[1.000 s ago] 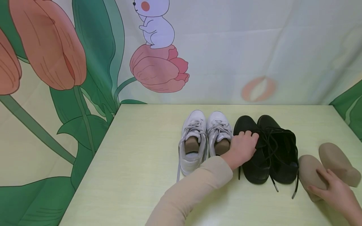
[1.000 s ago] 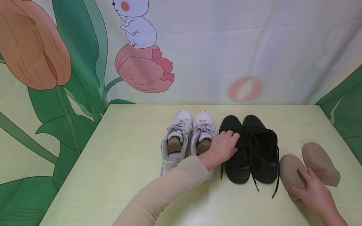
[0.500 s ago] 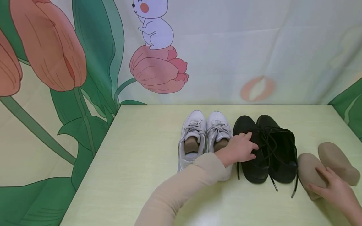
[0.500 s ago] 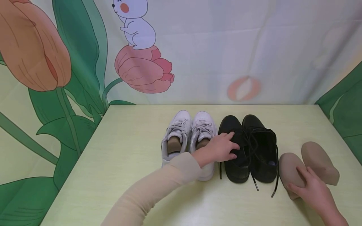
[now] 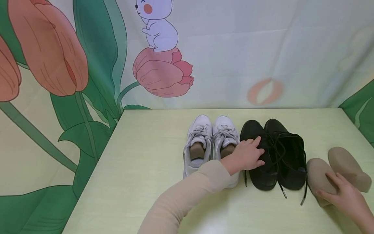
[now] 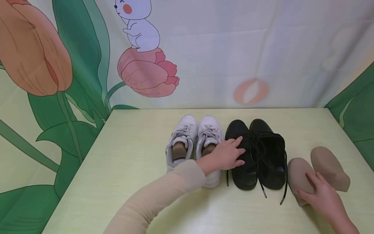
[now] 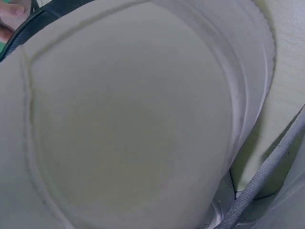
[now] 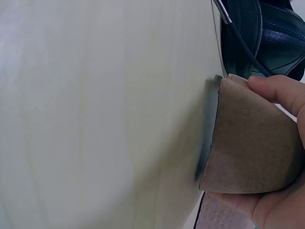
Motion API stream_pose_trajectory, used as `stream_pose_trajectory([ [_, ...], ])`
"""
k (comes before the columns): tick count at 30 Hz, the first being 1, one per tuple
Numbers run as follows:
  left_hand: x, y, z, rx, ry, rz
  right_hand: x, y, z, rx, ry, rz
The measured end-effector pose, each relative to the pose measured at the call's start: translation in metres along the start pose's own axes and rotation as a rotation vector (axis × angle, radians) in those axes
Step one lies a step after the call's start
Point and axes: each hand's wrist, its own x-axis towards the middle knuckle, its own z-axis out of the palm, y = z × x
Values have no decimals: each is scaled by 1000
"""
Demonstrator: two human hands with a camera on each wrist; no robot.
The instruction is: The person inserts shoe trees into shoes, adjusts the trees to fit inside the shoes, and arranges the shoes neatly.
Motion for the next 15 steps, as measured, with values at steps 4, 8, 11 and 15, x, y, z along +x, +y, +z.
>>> stream_pose_trajectory([
  [4,0,-1,0,4,52,2,-1,-1,-1,7,7,2],
  [8,0,-1,0,17,89,-2,-2,-1,-2,9,43,-30],
  [11,1,-1,-1,17,89,-7,-3,-2,-3,8,62,-45],
  [15,3,-1,-1,2,88,-7,-4,-3,-4,15,82,-60],
])
